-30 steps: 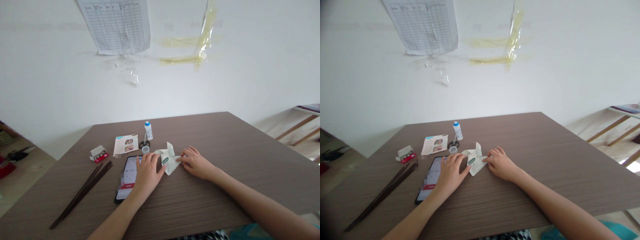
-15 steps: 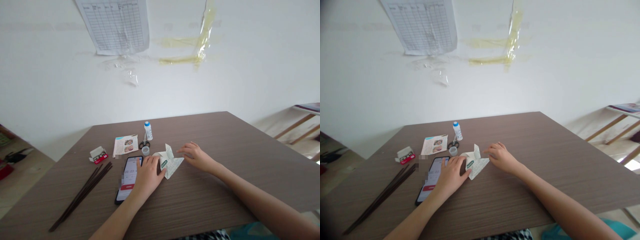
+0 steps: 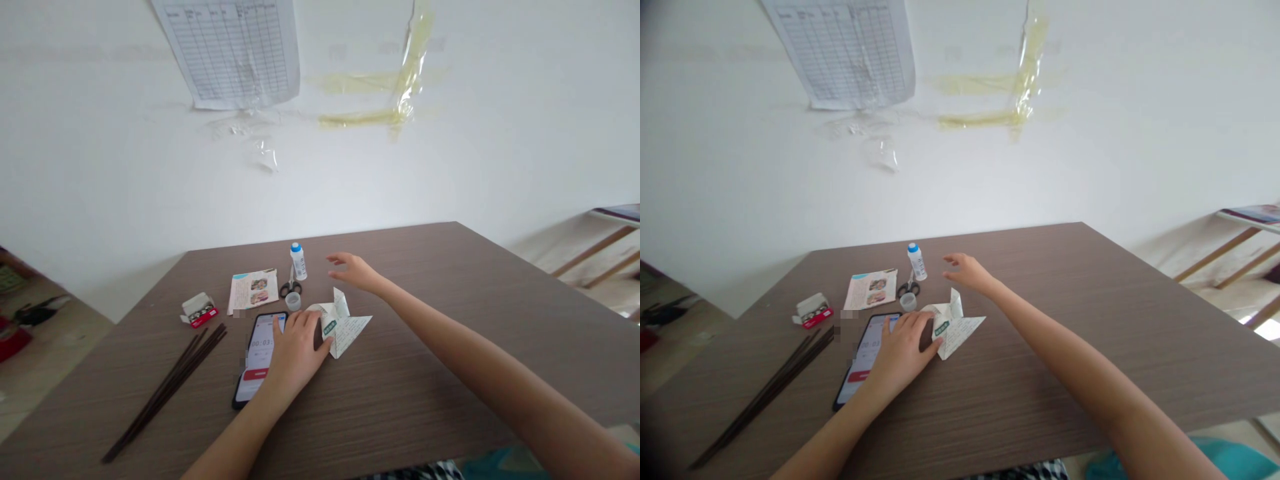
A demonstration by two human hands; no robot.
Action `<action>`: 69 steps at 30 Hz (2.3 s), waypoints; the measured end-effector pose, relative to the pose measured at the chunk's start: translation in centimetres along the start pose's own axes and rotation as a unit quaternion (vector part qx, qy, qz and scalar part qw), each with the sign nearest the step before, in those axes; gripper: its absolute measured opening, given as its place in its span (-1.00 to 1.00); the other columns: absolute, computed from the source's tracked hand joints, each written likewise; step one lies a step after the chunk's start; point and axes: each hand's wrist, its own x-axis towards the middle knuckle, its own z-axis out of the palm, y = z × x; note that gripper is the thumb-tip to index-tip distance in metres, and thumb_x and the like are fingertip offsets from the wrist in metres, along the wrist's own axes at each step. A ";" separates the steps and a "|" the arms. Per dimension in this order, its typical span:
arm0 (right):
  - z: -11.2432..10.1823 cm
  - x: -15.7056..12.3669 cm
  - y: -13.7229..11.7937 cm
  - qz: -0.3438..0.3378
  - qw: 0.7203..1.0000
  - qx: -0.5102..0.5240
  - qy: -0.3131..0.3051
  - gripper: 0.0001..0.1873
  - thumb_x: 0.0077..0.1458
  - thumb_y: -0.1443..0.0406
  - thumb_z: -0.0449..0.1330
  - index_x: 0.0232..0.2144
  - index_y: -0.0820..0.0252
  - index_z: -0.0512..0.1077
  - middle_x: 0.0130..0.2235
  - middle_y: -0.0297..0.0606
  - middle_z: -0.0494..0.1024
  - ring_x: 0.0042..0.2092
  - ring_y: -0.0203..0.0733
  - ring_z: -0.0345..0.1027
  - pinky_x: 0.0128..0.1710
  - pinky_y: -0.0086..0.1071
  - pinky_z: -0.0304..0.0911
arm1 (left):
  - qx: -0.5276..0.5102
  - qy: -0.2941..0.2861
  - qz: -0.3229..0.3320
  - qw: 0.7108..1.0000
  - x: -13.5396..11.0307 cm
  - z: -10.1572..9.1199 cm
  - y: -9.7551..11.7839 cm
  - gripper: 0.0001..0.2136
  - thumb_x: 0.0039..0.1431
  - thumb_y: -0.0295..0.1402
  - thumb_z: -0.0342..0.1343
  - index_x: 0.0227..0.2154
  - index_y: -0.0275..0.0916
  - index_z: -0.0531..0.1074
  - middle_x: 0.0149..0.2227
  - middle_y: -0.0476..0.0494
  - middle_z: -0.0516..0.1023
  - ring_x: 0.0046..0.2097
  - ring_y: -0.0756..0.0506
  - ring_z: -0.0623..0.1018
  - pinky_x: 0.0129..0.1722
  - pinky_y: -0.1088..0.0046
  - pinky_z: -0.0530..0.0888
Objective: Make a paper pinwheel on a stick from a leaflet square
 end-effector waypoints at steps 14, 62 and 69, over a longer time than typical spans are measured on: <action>8.0 6.3 -1.0 0.042 0.984 0.170 0.017 -0.29 0.06 0.40 0.81 0.26 0.06 0.82 0.29 0.02 0.93 0.43 0.35 0.82 0.55 0.29 0.67 | 0.003 -0.021 0.006 1.000 0.0 -0.1 -0.6 -0.56 0.60 -0.37 0.36 0.42 0.04 0.79 0.51 -0.34 0.82 0.63 -0.57 0.65 0.71 -0.71 0.37; -0.5 -8.5 1.6 -0.005 0.951 0.306 0.048 -0.41 0.12 -0.19 0.77 -0.11 -0.02 0.69 -0.01 -0.23 0.84 -0.07 -0.03 0.69 -0.03 -0.15 0.64 | 0.001 -0.052 -0.004 0.999 -0.1 -1.2 0.4 -0.51 0.63 -0.37 0.45 0.52 0.00 0.77 0.52 -0.39 0.79 0.62 -0.60 0.65 0.74 -0.74 0.32; -0.8 -9.1 1.7 0.022 0.934 0.356 0.028 -0.34 0.06 0.12 0.76 0.22 -0.05 0.86 0.17 -0.09 0.93 0.13 0.15 0.83 0.12 -0.07 0.74 | -0.004 -0.056 0.001 0.998 -0.2 -1.0 0.4 -0.50 0.66 -0.32 0.44 0.56 0.03 0.74 0.49 -0.35 0.81 0.62 -0.57 0.64 0.76 -0.71 0.30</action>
